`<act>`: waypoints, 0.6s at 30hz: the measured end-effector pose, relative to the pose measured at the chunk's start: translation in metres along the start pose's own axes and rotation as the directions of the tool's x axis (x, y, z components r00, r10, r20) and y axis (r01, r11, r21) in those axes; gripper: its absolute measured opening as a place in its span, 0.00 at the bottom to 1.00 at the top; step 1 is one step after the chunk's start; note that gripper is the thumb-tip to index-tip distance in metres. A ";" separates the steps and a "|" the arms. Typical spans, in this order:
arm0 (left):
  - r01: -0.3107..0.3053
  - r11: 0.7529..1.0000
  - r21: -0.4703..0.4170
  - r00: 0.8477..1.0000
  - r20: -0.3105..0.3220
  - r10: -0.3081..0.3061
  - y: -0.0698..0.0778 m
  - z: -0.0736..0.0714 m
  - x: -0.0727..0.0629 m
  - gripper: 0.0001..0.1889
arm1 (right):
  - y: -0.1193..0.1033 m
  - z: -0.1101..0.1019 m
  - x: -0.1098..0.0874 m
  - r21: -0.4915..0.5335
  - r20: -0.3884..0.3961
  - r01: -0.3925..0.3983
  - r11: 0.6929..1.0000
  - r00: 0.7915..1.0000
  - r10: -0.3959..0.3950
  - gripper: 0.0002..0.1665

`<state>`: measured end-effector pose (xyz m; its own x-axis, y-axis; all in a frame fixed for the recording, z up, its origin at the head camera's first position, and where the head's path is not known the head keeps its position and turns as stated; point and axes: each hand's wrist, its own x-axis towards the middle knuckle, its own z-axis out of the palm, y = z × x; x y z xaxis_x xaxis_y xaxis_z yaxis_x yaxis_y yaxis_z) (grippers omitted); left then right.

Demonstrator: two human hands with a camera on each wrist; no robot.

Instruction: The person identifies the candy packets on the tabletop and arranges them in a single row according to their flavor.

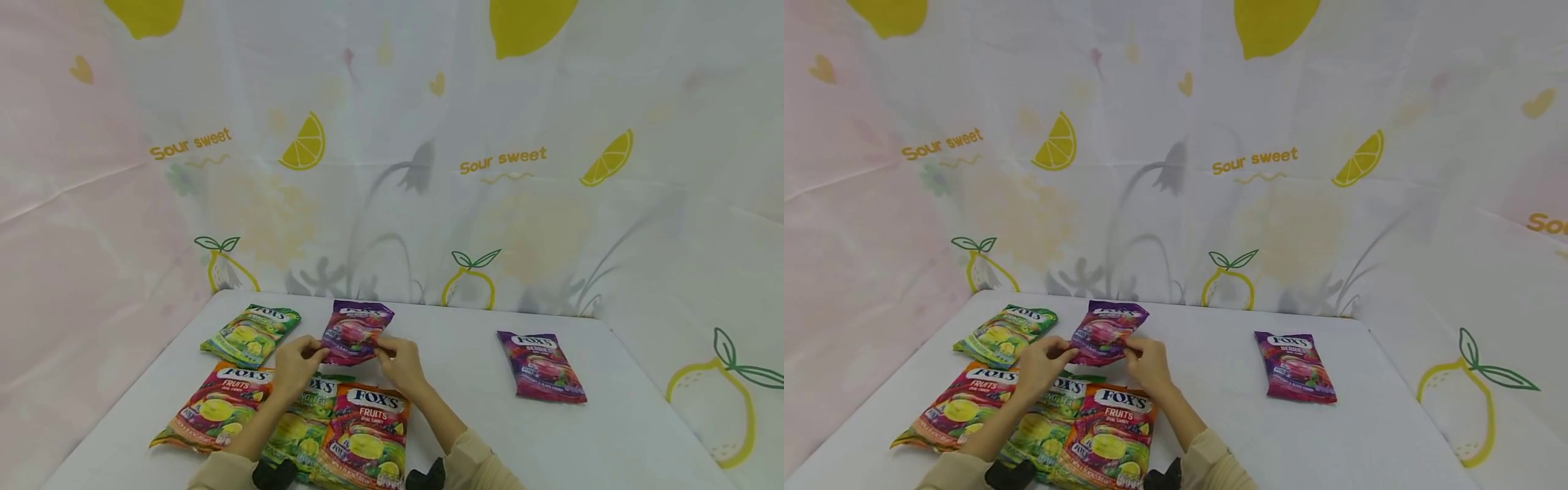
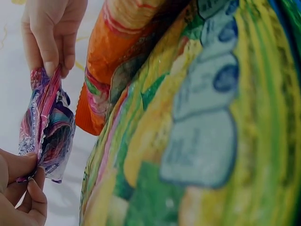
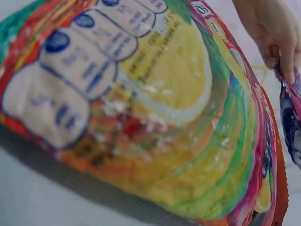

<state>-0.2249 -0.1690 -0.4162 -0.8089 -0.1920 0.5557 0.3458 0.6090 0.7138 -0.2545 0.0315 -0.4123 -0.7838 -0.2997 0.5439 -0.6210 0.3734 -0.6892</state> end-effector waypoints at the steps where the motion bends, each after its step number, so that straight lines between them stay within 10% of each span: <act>1: 0.005 1.000 -0.004 1.000 0.006 -0.005 0.001 0.000 0.000 0.05 | 0.001 -0.001 0.000 0.001 -0.004 0.000 1.000 1.000 0.000 0.12; 18: -0.060 0.995 -0.076 0.998 0.018 0.062 0.015 0.015 -0.002 0.05 | 0.006 -0.019 -0.010 0.005 -0.064 0.037 0.999 0.997 -0.036 0.11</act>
<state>-0.2253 -0.1479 -0.4127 -0.7944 -0.1399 0.5910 0.4291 0.5595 0.7091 -0.2510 0.0532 -0.4128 -0.7593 -0.2566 0.5981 -0.6494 0.3576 -0.6711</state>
